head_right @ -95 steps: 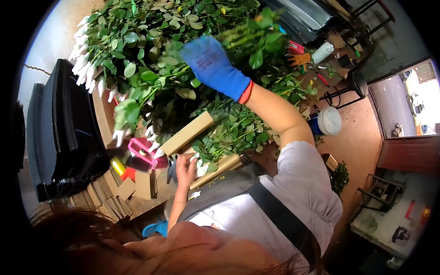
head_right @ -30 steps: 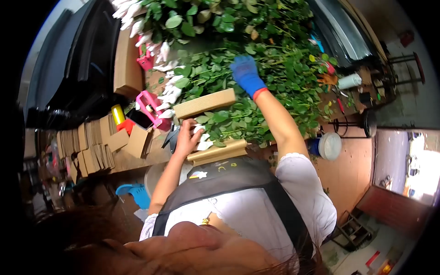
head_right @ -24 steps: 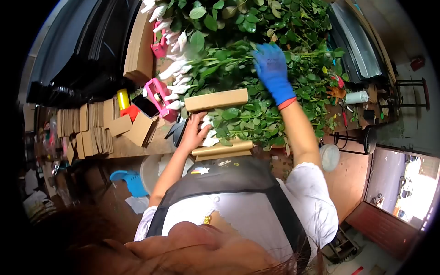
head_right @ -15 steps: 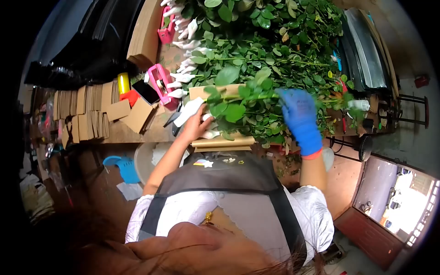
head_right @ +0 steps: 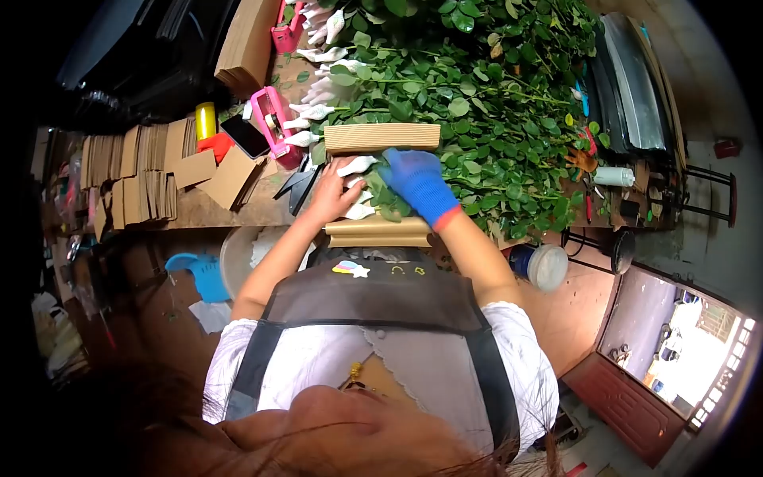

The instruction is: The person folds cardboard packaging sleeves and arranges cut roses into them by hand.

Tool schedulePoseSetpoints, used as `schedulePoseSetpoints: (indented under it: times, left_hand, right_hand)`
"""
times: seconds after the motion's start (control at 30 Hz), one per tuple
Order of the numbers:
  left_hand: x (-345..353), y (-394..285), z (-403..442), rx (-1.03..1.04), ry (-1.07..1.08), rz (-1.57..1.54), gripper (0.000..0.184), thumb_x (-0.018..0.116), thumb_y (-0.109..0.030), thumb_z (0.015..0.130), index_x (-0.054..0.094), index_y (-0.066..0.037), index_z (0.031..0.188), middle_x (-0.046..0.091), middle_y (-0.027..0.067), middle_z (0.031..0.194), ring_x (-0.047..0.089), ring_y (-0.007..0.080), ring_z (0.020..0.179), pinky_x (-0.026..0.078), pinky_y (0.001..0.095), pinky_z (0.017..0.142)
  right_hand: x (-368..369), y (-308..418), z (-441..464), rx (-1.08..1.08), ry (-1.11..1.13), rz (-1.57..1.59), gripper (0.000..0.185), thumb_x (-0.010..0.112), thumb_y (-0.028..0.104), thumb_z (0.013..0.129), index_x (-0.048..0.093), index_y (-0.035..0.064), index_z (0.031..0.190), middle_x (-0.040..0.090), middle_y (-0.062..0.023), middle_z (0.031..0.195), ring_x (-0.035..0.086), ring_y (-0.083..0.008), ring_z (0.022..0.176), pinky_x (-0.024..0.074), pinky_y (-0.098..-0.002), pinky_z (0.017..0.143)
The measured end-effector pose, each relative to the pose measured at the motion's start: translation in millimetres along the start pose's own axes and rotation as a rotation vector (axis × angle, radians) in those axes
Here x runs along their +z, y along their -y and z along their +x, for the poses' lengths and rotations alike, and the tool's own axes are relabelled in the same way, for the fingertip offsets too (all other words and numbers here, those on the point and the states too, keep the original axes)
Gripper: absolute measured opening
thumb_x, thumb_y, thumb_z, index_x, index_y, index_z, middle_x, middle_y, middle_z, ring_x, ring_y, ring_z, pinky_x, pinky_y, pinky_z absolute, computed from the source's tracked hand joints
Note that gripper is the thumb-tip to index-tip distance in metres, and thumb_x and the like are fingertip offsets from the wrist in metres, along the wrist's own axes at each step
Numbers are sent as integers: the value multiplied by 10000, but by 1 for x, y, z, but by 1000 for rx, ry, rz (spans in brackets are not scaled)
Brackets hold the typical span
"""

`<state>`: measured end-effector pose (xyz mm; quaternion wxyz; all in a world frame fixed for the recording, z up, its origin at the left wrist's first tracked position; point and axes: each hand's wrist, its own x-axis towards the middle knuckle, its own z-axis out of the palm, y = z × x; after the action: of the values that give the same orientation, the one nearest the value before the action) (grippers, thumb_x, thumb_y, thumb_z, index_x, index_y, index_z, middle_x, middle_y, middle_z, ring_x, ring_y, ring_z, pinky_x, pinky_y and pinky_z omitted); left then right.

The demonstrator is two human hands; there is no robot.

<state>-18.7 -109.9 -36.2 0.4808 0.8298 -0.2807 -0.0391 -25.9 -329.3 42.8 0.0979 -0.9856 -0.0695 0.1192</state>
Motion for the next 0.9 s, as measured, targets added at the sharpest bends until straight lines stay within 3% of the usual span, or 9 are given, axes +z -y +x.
schedulePoseSetpoints:
  times: [0.2, 0.23, 0.37, 0.47, 0.57, 0.67, 0.73, 0.87, 0.9]
  left_hand:
    - [-5, -12, 4, -186, -24, -3, 525, 727, -350, 896, 503, -14, 1231, 644, 193, 1077, 598, 410, 1019, 475, 460, 889]
    - [-3, -17, 8, -190, -139, 1, 434, 671, -407, 942, 551, -38, 1138, 663, 181, 917, 616, 414, 895, 489, 484, 800]
    - [-5, -20, 15, -291, -197, 161, 304, 562, -340, 1018, 596, -73, 878, 652, 152, 773, 621, 371, 759, 486, 497, 669]
    - [-11, -15, 7, -217, -158, 211, 262, 564, -300, 1020, 649, -69, 929, 662, 154, 817, 626, 366, 791, 506, 456, 688]
    - [-10, -17, -5, -31, -384, 135, 239, 547, -229, 1039, 690, -39, 1022, 696, 124, 856, 668, 282, 816, 522, 377, 739]
    - [-5, -14, -25, -391, -573, -416, 188, 574, -166, 1026, 686, -17, 1003, 640, 88, 780, 589, 127, 753, 490, 319, 738]
    - [-21, -9, -30, -329, -788, -549, 191, 543, -111, 1031, 680, 2, 960, 600, 13, 795, 492, 64, 755, 447, 254, 704]
    - [-42, 15, -36, -733, -324, -596, 224, 633, -110, 946, 620, 2, 1139, 646, 32, 845, 596, 124, 789, 488, 289, 735]
    - [-32, 16, -27, -548, -332, -375, 199, 670, -190, 946, 596, -24, 1027, 605, 37, 770, 582, 140, 725, 486, 294, 693]
  right_hand:
    - [28, 2, 12, 73, -17, 6, 328, 605, 451, 927, 699, 147, 1009, 734, -119, 874, 714, -316, 831, 549, -461, 725]
    - [26, 3, 10, 72, -30, 25, 327, 603, 450, 928, 703, 147, 1000, 735, -119, 872, 714, -316, 832, 549, -461, 726]
    - [21, 8, 4, 79, -23, -3, 321, 593, 447, 938, 707, 152, 990, 735, -120, 885, 712, -317, 827, 547, -467, 740]
    - [32, 3, 10, 82, -28, -16, 314, 590, 445, 942, 706, 158, 996, 736, -116, 918, 709, -314, 844, 546, -467, 751]
    - [36, 4, 15, 64, -55, -36, 304, 592, 441, 943, 708, 163, 988, 734, -104, 947, 705, -309, 867, 545, -465, 762]
    - [36, 7, 14, 74, -48, -35, 311, 589, 451, 944, 716, 171, 992, 732, -100, 955, 701, -311, 879, 544, -461, 770]
    - [33, 8, 15, 121, 2, -36, 338, 576, 478, 949, 729, 181, 998, 734, -104, 946, 698, -320, 872, 545, -460, 769]
    - [17, 9, 15, 128, 126, 71, 339, 615, 444, 914, 711, 140, 1028, 731, -140, 949, 704, -323, 903, 541, -464, 796]
    - [16, 10, 16, 134, 141, 63, 358, 623, 451, 899, 719, 131, 1030, 733, -150, 966, 705, -326, 912, 542, -471, 801]
